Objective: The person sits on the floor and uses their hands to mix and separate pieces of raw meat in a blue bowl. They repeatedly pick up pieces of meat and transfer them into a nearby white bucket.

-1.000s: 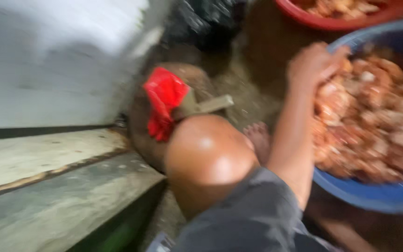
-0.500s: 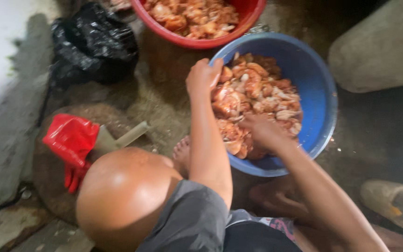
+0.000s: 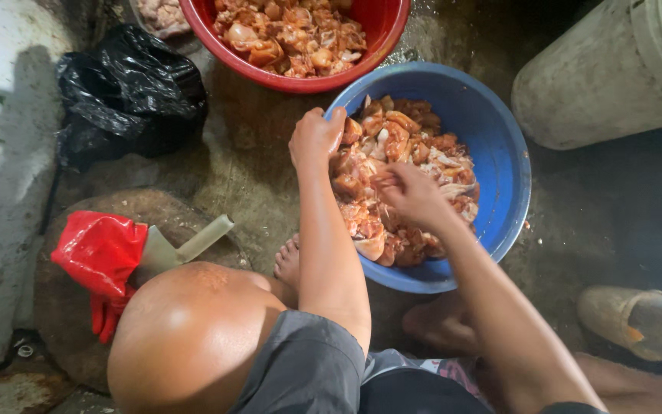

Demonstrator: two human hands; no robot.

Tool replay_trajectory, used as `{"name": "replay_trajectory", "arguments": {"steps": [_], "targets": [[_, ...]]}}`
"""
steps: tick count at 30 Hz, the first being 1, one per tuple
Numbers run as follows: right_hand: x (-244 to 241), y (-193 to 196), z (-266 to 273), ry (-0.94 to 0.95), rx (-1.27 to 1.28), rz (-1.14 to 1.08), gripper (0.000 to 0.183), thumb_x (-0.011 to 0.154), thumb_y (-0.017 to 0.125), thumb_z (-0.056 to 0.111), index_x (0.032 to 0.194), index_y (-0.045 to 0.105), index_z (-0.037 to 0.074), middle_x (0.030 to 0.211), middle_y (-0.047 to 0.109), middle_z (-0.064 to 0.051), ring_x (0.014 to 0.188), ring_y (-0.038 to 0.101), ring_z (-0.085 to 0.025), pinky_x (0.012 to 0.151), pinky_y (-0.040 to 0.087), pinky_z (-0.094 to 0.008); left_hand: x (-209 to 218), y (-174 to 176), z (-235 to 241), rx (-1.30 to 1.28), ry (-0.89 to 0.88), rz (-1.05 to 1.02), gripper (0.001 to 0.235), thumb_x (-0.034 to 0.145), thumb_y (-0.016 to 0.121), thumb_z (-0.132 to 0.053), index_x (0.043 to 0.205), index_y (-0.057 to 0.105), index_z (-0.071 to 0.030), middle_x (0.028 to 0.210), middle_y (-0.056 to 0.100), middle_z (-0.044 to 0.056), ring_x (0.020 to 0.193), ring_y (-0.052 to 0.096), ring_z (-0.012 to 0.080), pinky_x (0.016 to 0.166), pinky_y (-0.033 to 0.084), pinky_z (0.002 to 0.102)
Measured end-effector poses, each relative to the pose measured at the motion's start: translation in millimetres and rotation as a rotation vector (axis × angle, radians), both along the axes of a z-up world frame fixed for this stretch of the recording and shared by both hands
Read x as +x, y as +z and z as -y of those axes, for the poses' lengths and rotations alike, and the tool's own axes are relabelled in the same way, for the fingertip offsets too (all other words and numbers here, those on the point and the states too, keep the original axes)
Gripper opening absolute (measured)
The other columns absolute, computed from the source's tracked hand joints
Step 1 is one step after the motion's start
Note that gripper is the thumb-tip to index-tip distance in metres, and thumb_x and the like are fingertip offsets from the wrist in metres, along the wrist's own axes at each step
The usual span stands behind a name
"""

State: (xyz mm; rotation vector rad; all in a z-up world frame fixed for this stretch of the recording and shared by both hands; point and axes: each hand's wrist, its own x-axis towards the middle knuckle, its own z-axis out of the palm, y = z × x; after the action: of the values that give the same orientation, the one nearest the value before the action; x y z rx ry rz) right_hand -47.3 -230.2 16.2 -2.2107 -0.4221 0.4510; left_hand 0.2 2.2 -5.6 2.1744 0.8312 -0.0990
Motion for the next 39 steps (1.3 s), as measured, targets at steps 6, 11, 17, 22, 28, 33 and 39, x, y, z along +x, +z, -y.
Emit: {"name": "replay_trajectory", "arguments": {"steps": [6,11,17,22,28,33,39], "targets": [[-4,-40,-23,0.295,-0.443,-0.001,0.039,0.078,0.077,0.033,0.109,0.071,0.011,0.103,0.070,-0.016,0.099,0.067,-0.034,0.081,0.053,-0.046,1,-2,3,-0.004,0.005,-0.014,0.064,0.083,0.055,-0.060,0.121,0.072,-0.012,0.116,0.072,0.021,0.113,0.067,0.0396,0.096,0.052,0.049],[0,-50,11,0.198,-0.180,-0.428,0.039,0.083,0.072,0.027,0.118,0.070,0.010,0.102,0.073,-0.014,0.090,0.067,-0.022,0.074,0.054,-0.037,-2,-4,0,-0.019,0.011,-0.013,0.062,0.083,0.055,-0.059,0.119,0.073,-0.012,0.115,0.072,0.021,0.112,0.067,0.0399,0.096,0.052,0.049],[3,-44,58,0.177,0.057,-0.763,0.053,0.082,0.070,0.019,0.133,0.064,0.007,0.109,0.074,-0.006,0.096,0.068,-0.015,0.075,0.055,-0.032,-6,-2,-2,-0.015,0.005,-0.034,0.060,0.083,0.055,-0.059,0.116,0.073,-0.012,0.114,0.072,0.021,0.111,0.067,0.0404,0.095,0.052,0.049],[17,-19,111,0.140,0.425,-0.904,0.053,0.084,0.068,0.010,0.135,0.061,-0.004,0.119,0.074,-0.013,0.108,0.071,-0.020,0.094,0.057,-0.034,-6,5,-3,-0.021,0.011,-0.029,0.059,0.084,0.055,-0.058,0.114,0.074,-0.012,0.114,0.072,0.021,0.110,0.067,0.0407,0.095,0.052,0.050],[33,38,157,0.001,0.631,-0.859,0.050,0.089,0.065,0.011,0.132,0.057,-0.012,0.120,0.072,-0.022,0.104,0.072,-0.029,0.094,0.057,-0.042,-2,13,2,-0.037,0.007,-0.024,0.057,0.084,0.055,-0.058,0.111,0.074,-0.011,0.113,0.072,0.021,0.109,0.067,0.0412,0.094,0.052,0.050],[27,99,159,-0.175,0.733,-0.745,0.053,0.086,0.065,0.017,0.129,0.056,-0.013,0.119,0.070,-0.026,0.098,0.073,-0.033,0.089,0.060,-0.048,-4,14,4,-0.036,0.016,-0.023,0.055,0.085,0.055,-0.057,0.108,0.075,-0.011,0.112,0.072,0.022,0.108,0.067,0.0423,0.094,0.051,0.051],[31,137,176,0.009,0.850,-0.644,0.056,0.085,0.069,0.025,0.119,0.062,-0.018,0.131,0.071,-0.027,0.093,0.075,-0.033,0.089,0.060,-0.047,-3,14,3,-0.024,0.003,-0.031,0.054,0.085,0.054,-0.056,0.107,0.074,-0.010,0.111,0.071,0.024,0.108,0.067,0.0436,0.094,0.051,0.052]]}}
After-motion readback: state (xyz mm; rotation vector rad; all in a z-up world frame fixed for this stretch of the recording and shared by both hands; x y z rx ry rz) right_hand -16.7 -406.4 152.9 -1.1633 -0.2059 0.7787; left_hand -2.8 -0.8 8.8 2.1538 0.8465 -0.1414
